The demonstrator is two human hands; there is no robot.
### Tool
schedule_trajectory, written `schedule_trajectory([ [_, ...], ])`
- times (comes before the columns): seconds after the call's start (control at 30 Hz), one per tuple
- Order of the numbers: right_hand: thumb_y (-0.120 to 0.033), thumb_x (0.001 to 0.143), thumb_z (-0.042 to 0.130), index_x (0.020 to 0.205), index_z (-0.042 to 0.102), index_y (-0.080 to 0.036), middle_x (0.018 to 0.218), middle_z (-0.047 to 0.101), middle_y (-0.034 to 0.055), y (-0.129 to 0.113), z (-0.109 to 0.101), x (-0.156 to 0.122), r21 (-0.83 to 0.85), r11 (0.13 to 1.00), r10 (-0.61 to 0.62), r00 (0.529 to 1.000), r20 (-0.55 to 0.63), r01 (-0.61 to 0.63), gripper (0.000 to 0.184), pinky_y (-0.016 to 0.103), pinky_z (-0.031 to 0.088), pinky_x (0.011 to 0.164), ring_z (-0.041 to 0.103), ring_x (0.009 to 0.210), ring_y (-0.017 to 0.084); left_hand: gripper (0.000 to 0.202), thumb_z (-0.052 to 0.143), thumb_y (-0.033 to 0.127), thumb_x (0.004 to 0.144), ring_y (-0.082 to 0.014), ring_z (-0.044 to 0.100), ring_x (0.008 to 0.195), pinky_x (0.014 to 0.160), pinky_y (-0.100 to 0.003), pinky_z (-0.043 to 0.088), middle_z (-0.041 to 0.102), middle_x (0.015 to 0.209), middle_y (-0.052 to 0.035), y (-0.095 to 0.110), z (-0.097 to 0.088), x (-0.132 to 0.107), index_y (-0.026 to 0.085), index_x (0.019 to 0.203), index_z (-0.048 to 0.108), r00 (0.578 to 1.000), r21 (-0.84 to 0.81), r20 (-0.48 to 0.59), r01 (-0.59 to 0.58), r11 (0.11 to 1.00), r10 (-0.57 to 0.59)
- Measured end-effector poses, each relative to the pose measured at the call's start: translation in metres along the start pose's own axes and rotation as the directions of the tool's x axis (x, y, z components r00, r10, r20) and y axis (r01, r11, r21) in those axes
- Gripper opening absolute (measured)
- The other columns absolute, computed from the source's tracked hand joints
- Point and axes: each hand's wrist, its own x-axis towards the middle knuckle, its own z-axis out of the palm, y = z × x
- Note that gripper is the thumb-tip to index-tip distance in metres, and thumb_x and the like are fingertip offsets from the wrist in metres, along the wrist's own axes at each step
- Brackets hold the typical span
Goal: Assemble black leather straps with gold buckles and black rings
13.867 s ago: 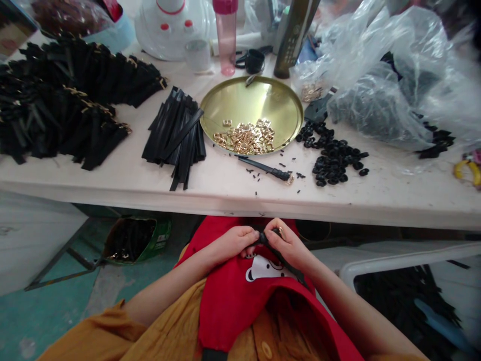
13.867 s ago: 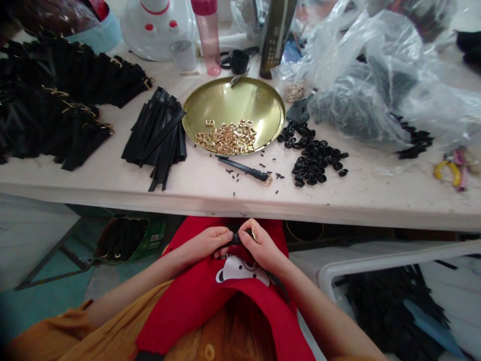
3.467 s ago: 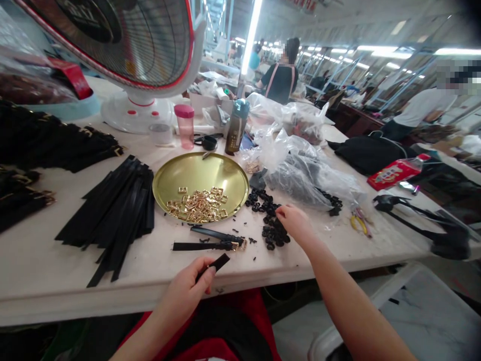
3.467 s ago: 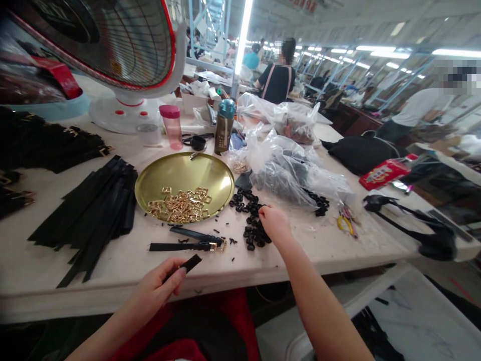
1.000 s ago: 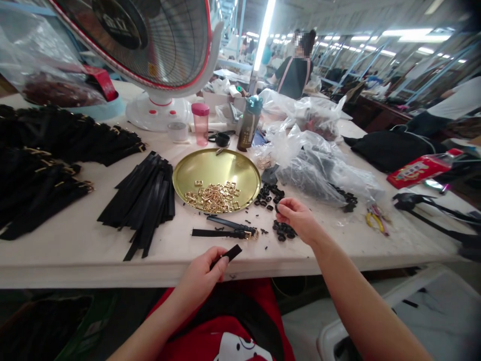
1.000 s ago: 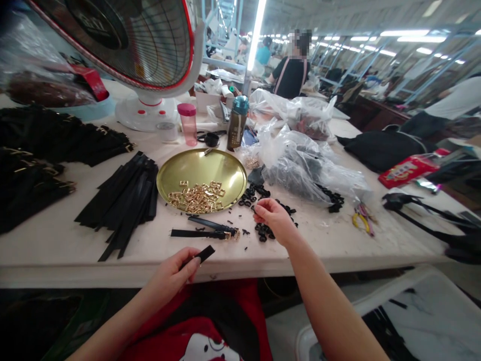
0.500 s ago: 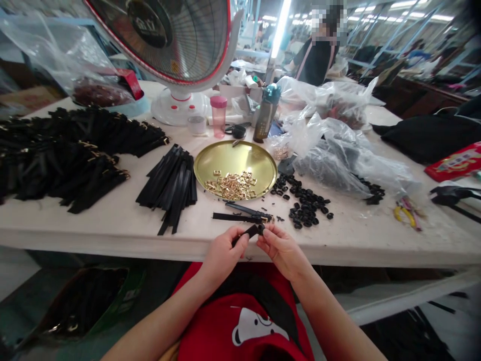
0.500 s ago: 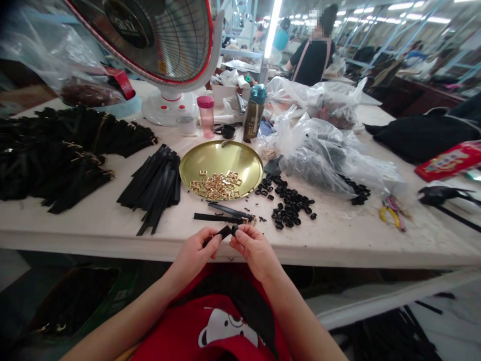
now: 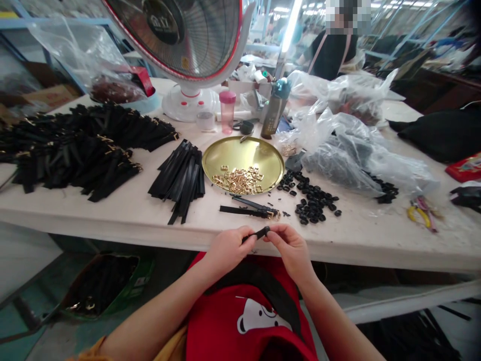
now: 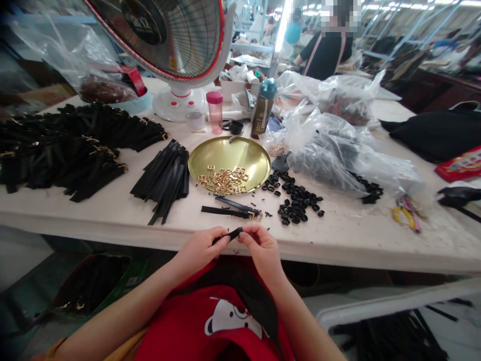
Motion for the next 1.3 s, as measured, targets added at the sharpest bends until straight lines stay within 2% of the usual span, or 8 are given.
schedule_trajectory([
  [0.23,-0.038,0.069,0.066,0.076,0.060,-0.020,0.064,0.063,-0.0013,0.006,-0.006,0.014,-0.155,0.988,0.042,0.989,0.139,-0.021,0.020,0.030,0.048,0.067,0.059,0.063,0.014,0.027,0.039,0.031,0.083,-0.0136,0.051,0.062,0.056,-0.022,0.033,0.062,0.071,-0.0008,-0.006,0.001,0.011,0.018,0.079,0.062,0.996,-0.015,0.077,-0.035,0.999,0.036],
  [0.43,-0.037,0.064,0.070,0.087,0.062,-0.021,0.073,0.064,-0.0013,0.009,-0.010,0.023,0.024,0.979,0.197,0.972,0.125,-0.201,0.030,0.029,0.050,0.066,0.059,0.061,0.012,0.026,0.039,0.031,0.081,-0.0120,0.047,0.056,0.050,-0.021,0.031,0.055,0.061,0.0012,-0.009,0.005,0.021,0.017,0.073,0.059,0.998,-0.092,0.045,0.042,0.995,-0.038],
  [0.6,-0.036,0.061,0.072,0.078,0.066,-0.019,0.066,0.064,-0.0011,0.010,-0.007,0.020,-0.038,0.955,0.296,0.935,0.194,-0.294,0.025,0.027,0.048,0.066,0.057,0.062,0.012,0.024,0.040,0.030,0.081,-0.0126,0.049,0.058,0.052,-0.022,0.031,0.057,0.063,0.0005,-0.015,0.008,0.026,0.017,0.071,0.058,0.996,-0.051,0.080,0.038,0.998,-0.033],
  [0.73,-0.036,0.064,0.070,0.080,0.065,-0.020,0.069,0.063,-0.0015,0.010,-0.005,0.021,-0.017,0.957,0.288,0.945,0.156,-0.289,0.023,0.026,0.045,0.066,0.055,0.064,0.012,0.022,0.038,0.029,0.082,-0.0143,0.053,0.064,0.057,-0.023,0.037,0.059,0.070,-0.0007,-0.014,0.006,0.025,0.017,0.086,0.057,0.993,-0.105,0.112,0.038,0.994,-0.026],
  [0.87,-0.034,0.068,0.067,0.072,0.060,-0.020,0.064,0.059,-0.0037,0.014,0.001,0.018,0.136,0.929,0.318,0.931,0.181,-0.344,0.017,0.023,0.041,0.059,0.051,0.059,0.009,0.026,0.038,0.020,0.081,-0.0153,0.056,0.076,0.070,-0.025,0.042,0.062,0.084,-0.0025,-0.015,0.007,0.022,0.017,0.104,0.048,0.997,-0.243,0.076,0.044,0.969,-0.026],
  [1.0,-0.033,0.071,0.065,0.078,0.060,-0.020,0.067,0.060,-0.0026,0.018,0.007,0.010,0.161,0.916,0.321,0.911,0.257,-0.368,0.016,0.025,0.041,0.064,0.052,0.063,0.011,0.017,0.039,0.022,0.082,-0.0147,0.058,0.076,0.070,-0.026,0.043,0.063,0.080,-0.0018,-0.021,0.010,0.020,0.018,0.098,0.045,0.997,-0.323,0.054,0.069,0.944,-0.054],
  [1.17,-0.050,0.076,0.054,0.076,0.063,-0.020,0.066,0.061,0.0001,0.014,0.004,0.004,0.256,0.904,0.284,0.929,0.238,-0.343,0.031,0.027,0.043,0.066,0.053,0.062,0.012,0.017,0.047,0.031,0.080,-0.0130,0.058,0.067,0.059,-0.023,0.043,0.062,0.077,-0.0012,-0.025,0.007,0.015,0.017,0.091,0.044,0.986,-0.405,0.118,0.153,0.901,-0.114],
  [1.3,-0.037,0.074,0.062,0.081,0.061,-0.023,0.063,0.057,-0.0032,0.012,0.006,-0.003,0.296,0.848,0.339,0.880,0.333,-0.439,0.016,0.021,0.040,0.059,0.050,0.058,0.009,0.016,0.046,0.033,0.080,-0.0127,0.057,0.065,0.059,-0.023,0.042,0.061,0.074,-0.0006,-0.018,0.006,0.005,0.017,0.085,0.047,0.991,-0.345,0.107,0.118,0.931,-0.086],
])
